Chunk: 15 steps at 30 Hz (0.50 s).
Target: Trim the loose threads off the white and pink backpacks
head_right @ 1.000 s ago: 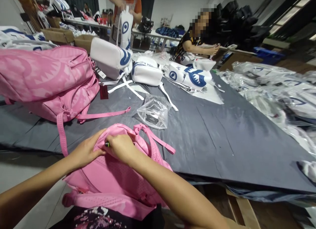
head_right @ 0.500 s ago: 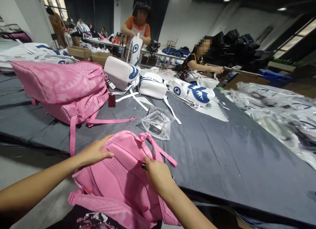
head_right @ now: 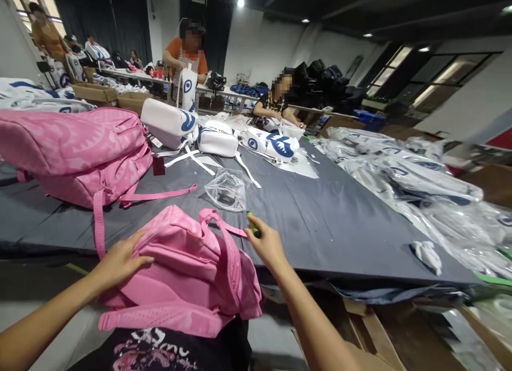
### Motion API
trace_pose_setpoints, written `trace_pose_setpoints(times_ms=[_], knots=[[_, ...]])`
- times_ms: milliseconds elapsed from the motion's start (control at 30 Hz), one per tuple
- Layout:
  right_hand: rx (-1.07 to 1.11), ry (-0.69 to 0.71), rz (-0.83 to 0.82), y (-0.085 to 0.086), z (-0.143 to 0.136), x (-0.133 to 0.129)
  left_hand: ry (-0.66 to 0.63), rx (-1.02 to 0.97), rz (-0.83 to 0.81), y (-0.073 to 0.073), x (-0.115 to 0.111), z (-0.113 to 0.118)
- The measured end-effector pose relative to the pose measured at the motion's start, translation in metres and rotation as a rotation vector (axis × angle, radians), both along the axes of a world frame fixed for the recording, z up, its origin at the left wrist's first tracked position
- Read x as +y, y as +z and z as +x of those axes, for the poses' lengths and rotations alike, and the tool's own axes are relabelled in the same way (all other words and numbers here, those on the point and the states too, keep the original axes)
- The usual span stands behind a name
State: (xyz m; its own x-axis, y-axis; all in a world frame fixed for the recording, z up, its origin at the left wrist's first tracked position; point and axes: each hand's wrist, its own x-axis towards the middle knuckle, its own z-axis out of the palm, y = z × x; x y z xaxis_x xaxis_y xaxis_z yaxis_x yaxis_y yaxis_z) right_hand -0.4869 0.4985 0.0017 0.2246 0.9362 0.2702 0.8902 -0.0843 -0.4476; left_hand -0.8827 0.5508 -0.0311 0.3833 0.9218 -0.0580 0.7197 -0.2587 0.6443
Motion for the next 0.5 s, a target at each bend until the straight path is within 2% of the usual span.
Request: trace_pose_setpoints(times_ms=[133,300,400,500], knots=[[-0.123,0.093,-0.071,-0.033,-0.022,0.07,0.025,-0.05,-0.011,-0.01,-0.001,-0.005],[-0.23,0.147,-0.099,-0.045,-0.028,0.156,0.053,-0.035,-0.04,-0.022,0.003,-0.004],[-0.273,0.191,-0.101,-0.047,-0.016,0.2,0.082,-0.009,-0.047,-0.048,0.015,-0.01],[-0.299,0.218,-0.118,-0.058,0.007,0.232,0.111,-0.018,-0.1,-0.076,0.035,-0.018]])
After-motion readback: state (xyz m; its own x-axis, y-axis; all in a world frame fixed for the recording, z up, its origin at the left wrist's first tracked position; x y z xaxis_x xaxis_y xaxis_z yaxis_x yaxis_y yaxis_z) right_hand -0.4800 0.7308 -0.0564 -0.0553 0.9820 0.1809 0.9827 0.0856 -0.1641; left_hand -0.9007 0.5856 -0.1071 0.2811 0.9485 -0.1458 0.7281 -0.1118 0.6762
